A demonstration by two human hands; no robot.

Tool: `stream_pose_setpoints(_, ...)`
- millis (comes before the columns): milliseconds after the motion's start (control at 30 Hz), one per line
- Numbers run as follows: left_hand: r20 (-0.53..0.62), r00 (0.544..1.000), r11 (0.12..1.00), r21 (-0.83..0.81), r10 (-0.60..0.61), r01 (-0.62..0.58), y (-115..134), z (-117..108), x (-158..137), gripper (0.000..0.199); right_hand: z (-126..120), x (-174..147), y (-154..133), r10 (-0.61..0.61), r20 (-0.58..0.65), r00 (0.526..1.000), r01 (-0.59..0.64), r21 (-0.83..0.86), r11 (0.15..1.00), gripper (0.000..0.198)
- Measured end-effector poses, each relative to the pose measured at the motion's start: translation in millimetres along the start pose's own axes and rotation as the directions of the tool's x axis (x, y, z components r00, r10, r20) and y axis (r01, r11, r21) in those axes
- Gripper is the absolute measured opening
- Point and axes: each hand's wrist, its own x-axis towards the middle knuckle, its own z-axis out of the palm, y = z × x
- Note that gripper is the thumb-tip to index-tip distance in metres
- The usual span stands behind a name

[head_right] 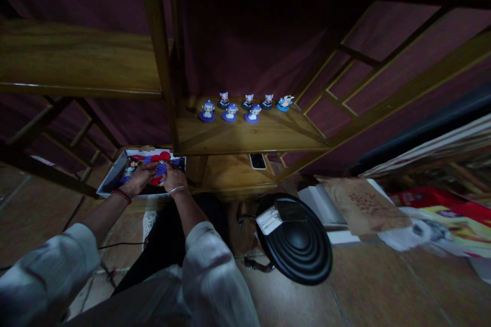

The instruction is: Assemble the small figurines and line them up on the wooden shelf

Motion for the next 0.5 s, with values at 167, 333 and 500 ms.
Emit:
stream_pose_setpoints(167, 0.061, 0.998, 0.998, -0.064, 0.001, 0.003, 0.2, 2.1, -0.9, 0.032, 1.1, -0.2, 0.5, 0.002, -0.006, 1.000, -0.002, 0.019, 1.000, 0.050)
stream_pose_setpoints(333, 0.141, 0.989, 0.999, 0.008, -0.047, 0.047, 8.6, -1.1, -3.8, 0.030, 0.9, -0.6, 0.4, 0.008, -0.003, 1.000, -0.008, 0.005, 1.000, 0.045)
stream_pose_setpoints(500, 0.066, 0.997, 0.933, 0.360, -0.045, 0.019, 26.9, -33.3, 3.2, 0.008, 3.8, 0.2, 0.5, 0.023, -0.031, 0.999, -0.023, -0.010, 1.000, 0.042)
